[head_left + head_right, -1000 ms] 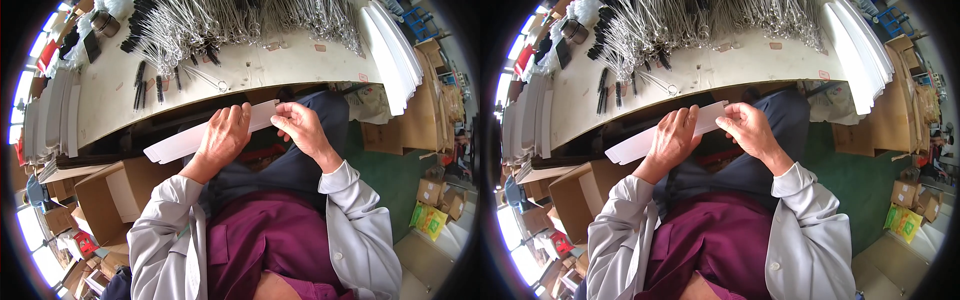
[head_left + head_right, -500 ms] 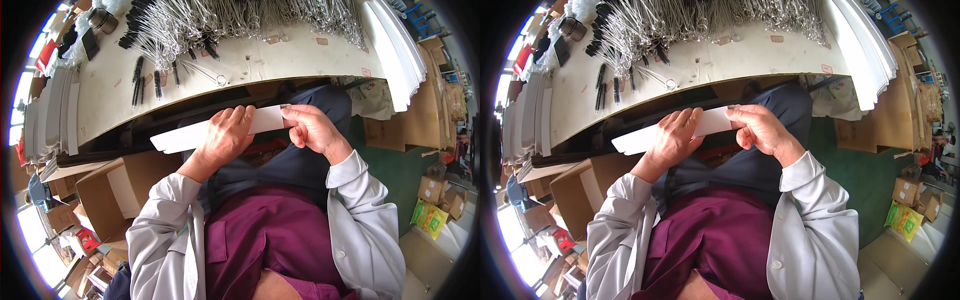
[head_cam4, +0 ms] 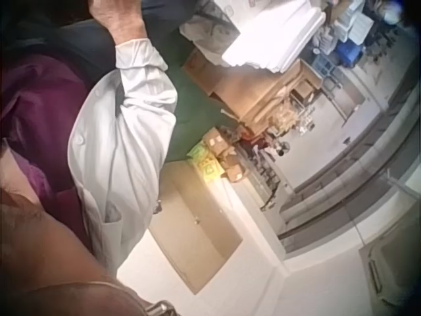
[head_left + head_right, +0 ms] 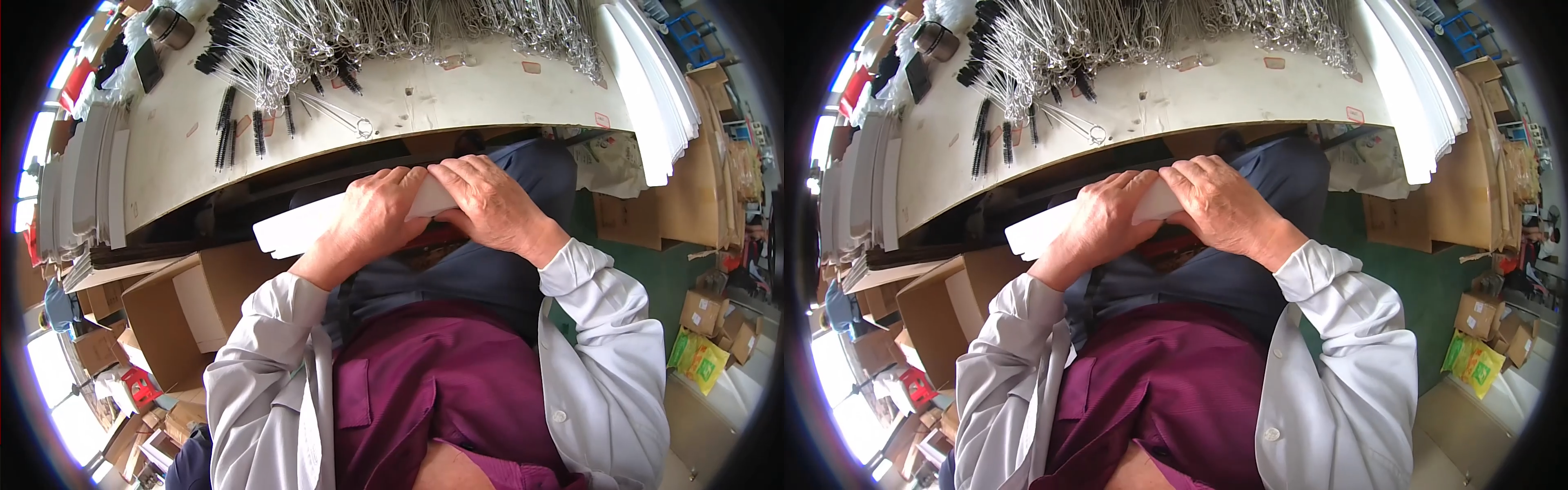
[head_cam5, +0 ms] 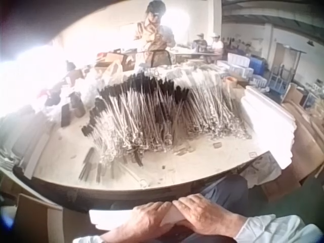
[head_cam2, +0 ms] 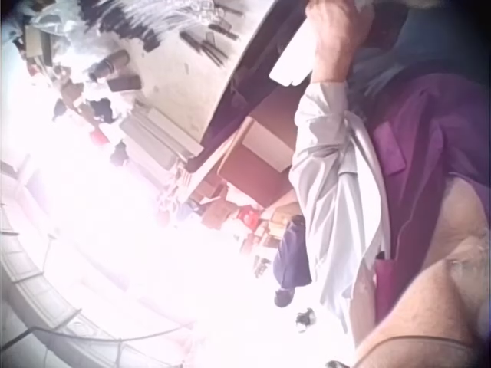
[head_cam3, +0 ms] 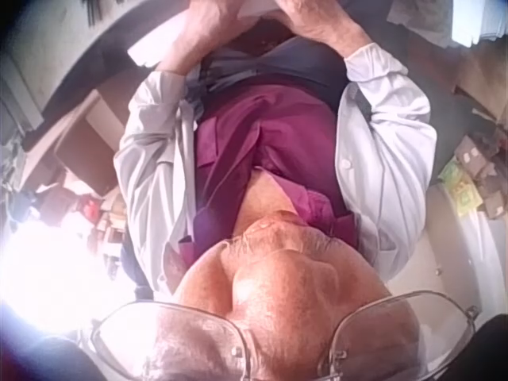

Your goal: Packing bundles of industrial wire brushes into cardboard sleeves and then into boxes.

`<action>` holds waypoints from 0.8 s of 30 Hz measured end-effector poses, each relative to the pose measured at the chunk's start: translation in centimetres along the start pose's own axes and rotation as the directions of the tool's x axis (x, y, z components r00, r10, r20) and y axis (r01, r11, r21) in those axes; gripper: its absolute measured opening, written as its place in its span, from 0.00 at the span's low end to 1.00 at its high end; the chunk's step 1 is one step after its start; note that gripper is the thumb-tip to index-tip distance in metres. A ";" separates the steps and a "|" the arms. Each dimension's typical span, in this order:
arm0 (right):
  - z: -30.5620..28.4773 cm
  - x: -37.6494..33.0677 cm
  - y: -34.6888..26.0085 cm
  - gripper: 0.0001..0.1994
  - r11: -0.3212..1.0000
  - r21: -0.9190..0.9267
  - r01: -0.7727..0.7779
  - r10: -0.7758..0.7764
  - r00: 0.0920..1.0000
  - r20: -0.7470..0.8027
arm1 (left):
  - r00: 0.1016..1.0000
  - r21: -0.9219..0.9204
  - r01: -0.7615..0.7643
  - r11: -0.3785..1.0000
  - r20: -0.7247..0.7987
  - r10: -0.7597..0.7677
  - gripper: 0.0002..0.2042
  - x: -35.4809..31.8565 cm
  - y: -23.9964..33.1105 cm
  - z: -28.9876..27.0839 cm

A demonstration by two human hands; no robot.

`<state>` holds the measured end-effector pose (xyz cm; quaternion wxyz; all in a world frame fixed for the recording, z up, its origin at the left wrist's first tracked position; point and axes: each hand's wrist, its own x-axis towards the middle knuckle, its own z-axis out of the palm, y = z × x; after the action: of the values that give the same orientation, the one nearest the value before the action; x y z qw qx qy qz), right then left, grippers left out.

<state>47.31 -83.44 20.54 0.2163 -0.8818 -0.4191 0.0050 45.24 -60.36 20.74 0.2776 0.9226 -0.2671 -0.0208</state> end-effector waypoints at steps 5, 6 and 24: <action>-0.9 -0.3 0.3 0.30 0.998 -0.067 0.016 -0.021 0.996 -0.084 | 0.999 0.092 0.008 0.996 -0.042 -0.004 0.28 -1.5 -0.8 -1.7; -1.0 -0.3 0.1 0.30 0.996 -0.083 0.012 -0.020 0.995 -0.102 | 0.999 0.108 0.000 0.994 -0.037 0.004 0.28 -1.6 -0.9 -1.6; -3.1 1.2 2.5 0.29 0.976 -0.215 0.037 -0.075 0.983 -0.169 | 0.999 0.159 0.034 0.987 -0.038 -0.029 0.31 1.0 -0.4 -3.3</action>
<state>50.49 -85.09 22.61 0.1579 -0.8845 -0.4213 -0.1233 46.90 -58.86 23.44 0.2069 0.9462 -0.2483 0.0125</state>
